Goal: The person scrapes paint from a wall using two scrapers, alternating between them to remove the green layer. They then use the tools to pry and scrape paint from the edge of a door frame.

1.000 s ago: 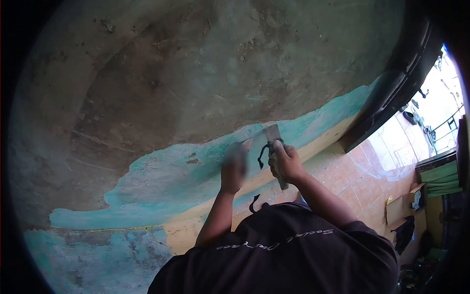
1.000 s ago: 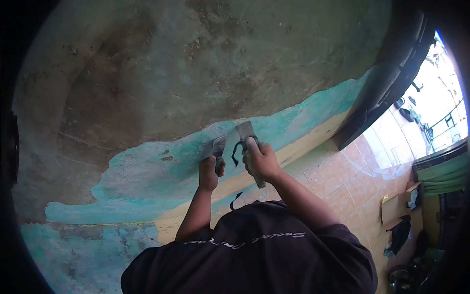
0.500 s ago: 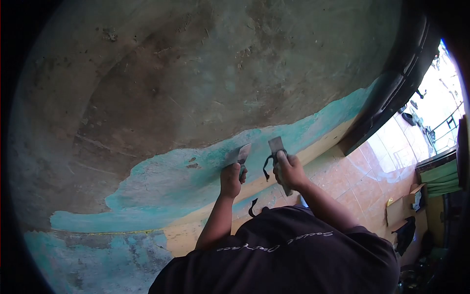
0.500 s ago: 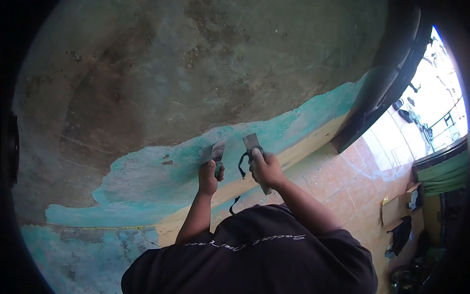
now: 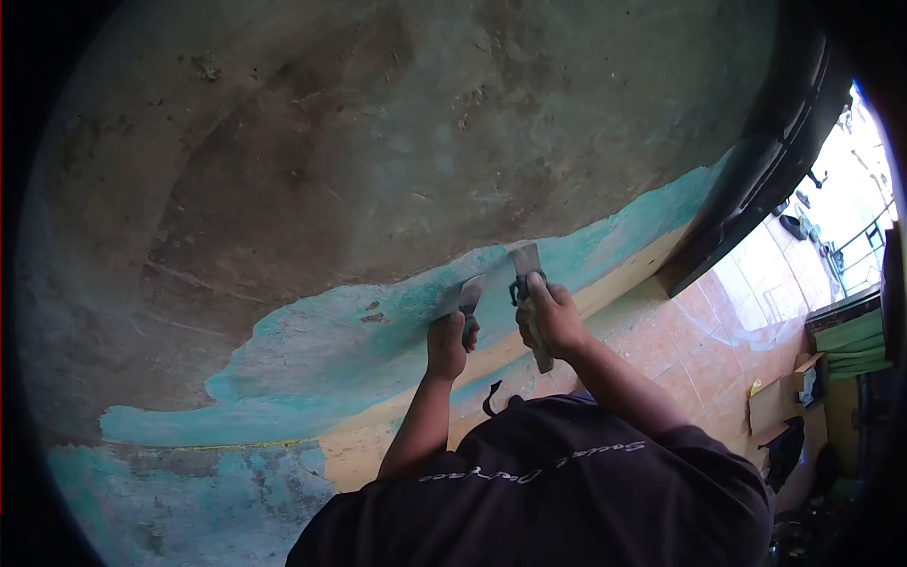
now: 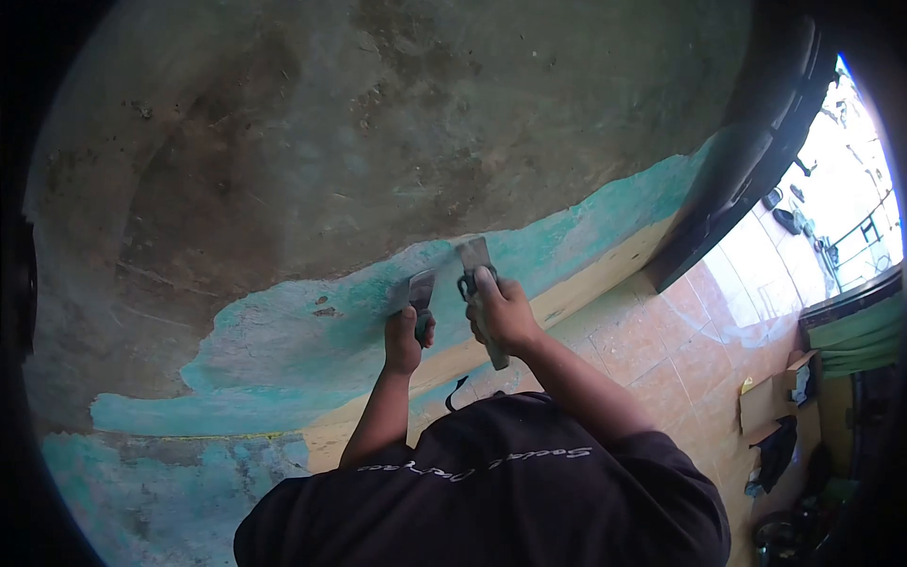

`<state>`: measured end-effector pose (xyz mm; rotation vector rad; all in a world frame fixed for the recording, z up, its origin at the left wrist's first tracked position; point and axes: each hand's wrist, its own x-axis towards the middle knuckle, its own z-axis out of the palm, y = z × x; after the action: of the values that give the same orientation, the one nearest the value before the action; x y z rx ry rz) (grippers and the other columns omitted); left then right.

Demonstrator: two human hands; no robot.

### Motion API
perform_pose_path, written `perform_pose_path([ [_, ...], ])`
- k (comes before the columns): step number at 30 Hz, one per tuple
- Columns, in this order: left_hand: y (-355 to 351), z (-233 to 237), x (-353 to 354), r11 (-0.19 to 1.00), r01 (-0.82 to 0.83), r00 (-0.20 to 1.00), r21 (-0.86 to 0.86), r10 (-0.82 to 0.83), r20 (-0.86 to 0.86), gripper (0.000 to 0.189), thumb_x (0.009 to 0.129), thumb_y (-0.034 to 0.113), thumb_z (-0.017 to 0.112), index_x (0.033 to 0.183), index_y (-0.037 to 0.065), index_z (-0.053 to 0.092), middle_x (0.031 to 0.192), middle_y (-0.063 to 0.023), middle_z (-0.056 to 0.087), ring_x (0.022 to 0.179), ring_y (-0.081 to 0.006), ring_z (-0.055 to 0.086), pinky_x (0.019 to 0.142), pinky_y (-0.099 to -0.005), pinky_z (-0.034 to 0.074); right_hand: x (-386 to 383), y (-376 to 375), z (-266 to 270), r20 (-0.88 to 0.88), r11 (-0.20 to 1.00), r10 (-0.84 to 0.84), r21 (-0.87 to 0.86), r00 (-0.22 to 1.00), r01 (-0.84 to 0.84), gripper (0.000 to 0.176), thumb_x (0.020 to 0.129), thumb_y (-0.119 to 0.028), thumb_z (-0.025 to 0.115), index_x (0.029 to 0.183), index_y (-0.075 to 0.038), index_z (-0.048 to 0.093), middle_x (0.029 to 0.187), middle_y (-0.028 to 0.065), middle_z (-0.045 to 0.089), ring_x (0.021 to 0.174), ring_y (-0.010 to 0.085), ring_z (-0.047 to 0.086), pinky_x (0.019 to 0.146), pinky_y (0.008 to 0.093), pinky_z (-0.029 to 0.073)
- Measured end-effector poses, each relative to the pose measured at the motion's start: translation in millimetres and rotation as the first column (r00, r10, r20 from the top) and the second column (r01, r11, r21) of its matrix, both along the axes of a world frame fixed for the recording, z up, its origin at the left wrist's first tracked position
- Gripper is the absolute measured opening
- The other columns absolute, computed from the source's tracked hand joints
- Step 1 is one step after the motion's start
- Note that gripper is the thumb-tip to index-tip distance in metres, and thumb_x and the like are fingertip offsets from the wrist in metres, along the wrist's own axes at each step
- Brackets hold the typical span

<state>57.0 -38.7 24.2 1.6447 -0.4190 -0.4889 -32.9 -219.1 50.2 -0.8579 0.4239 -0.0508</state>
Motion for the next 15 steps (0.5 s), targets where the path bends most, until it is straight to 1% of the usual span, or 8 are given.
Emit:
perform_pose_path([
  [2, -2.7, 0.9, 1.7, 1.0, -0.006, 1.0, -0.005, 0.006, -0.019, 0.055, 0.089, 0.053, 0.044, 0.073, 0.002, 0.057, 0.057, -0.0016, 0.052, 0.049, -0.009, 0.048, 0.047, -0.0236, 0.037, 2.0, -0.6, 7.4, 0.066, 0.994, 0.021, 0.11, 0.998, -0.028, 0.037, 0.095, -0.042, 0.039, 0.082, -0.008, 0.046, 0.057, 0.0039, 0.044, 0.038, 0.0141, 0.041, 0.035, 0.0277, 0.033],
  [5, -1.5, 1.5, 2.0, 1.0, 0.012, 1.0, -0.006, -0.012, -0.014, 0.055, 0.09, 0.053, 0.043, 0.073, 0.002, 0.057, 0.057, -0.0013, 0.052, 0.049, -0.0088, 0.048, 0.047, -0.0232, 0.037, -4.9, -3.0, -1.3, 0.014, 0.999, -0.036, 0.03, 0.999, 0.036, 0.037, 0.095, -0.042, 0.039, 0.082, -0.008, 0.045, 0.057, 0.0037, 0.044, 0.038, 0.0136, 0.04, 0.035, 0.0276, 0.032],
  [8, -1.8, -0.3, 3.4, 1.0, 0.012, 1.0, -0.01, -0.012, 0.003, 0.054, 0.089, 0.053, 0.044, 0.073, 0.003, 0.057, 0.057, -0.0011, 0.052, 0.049, -0.0088, 0.049, 0.047, -0.0231, 0.037, -5.9, -1.4, -17.6, -0.031, 0.999, -0.027, 0.026, 0.999, 0.028, 0.037, 0.095, -0.042, 0.039, 0.081, -0.008, 0.045, 0.057, 0.0039, 0.044, 0.037, 0.0138, 0.039, 0.034, 0.0277, 0.032],
  [11, -2.6, 1.7, 0.4, 1.0, 0.002, 1.0, -0.001, -0.002, -0.001, 0.054, 0.089, 0.052, 0.044, 0.073, 0.003, 0.057, 0.057, -0.0011, 0.052, 0.049, -0.0088, 0.049, 0.047, -0.023, 0.037, 4.3, -2.0, 6.6, 0.05, 0.994, -0.021, 0.106, 0.999, 0.015, 0.037, 0.095, -0.042, 0.039, 0.081, -0.009, 0.045, 0.057, 0.0039, 0.044, 0.037, 0.014, 0.04, 0.035, 0.0278, 0.033],
  [14, -2.0, -1.7, 2.0, 1.0, -0.007, 1.0, -0.021, 0.006, -0.028, 0.053, 0.09, 0.052, 0.044, 0.073, 0.003, 0.057, 0.057, -0.001, 0.052, 0.049, -0.0086, 0.049, 0.047, -0.0231, 0.038, -1.3, -9.3, 5.2, 0.062, 0.997, 0.013, 0.072, 0.998, -0.018, 0.036, 0.095, -0.042, 0.04, 0.08, -0.009, 0.045, 0.057, 0.0039, 0.044, 0.038, 0.0145, 0.041, 0.036, 0.0282, 0.033],
  [15, -1.9, -1.1, 1.9, 1.0, -0.003, 1.0, -0.017, 0.003, -0.018, 0.054, 0.089, 0.052, 0.044, 0.073, 0.003, 0.058, 0.057, -0.0009, 0.052, 0.049, -0.0086, 0.049, 0.047, -0.023, 0.038, -5.0, -8.9, 0.6, 0.034, 0.998, 0.002, 0.065, 0.999, -0.005, 0.037, 0.095, -0.042, 0.04, 0.081, -0.008, 0.045, 0.057, 0.0041, 0.044, 0.039, 0.0145, 0.041, 0.036, 0.0282, 0.033],
])
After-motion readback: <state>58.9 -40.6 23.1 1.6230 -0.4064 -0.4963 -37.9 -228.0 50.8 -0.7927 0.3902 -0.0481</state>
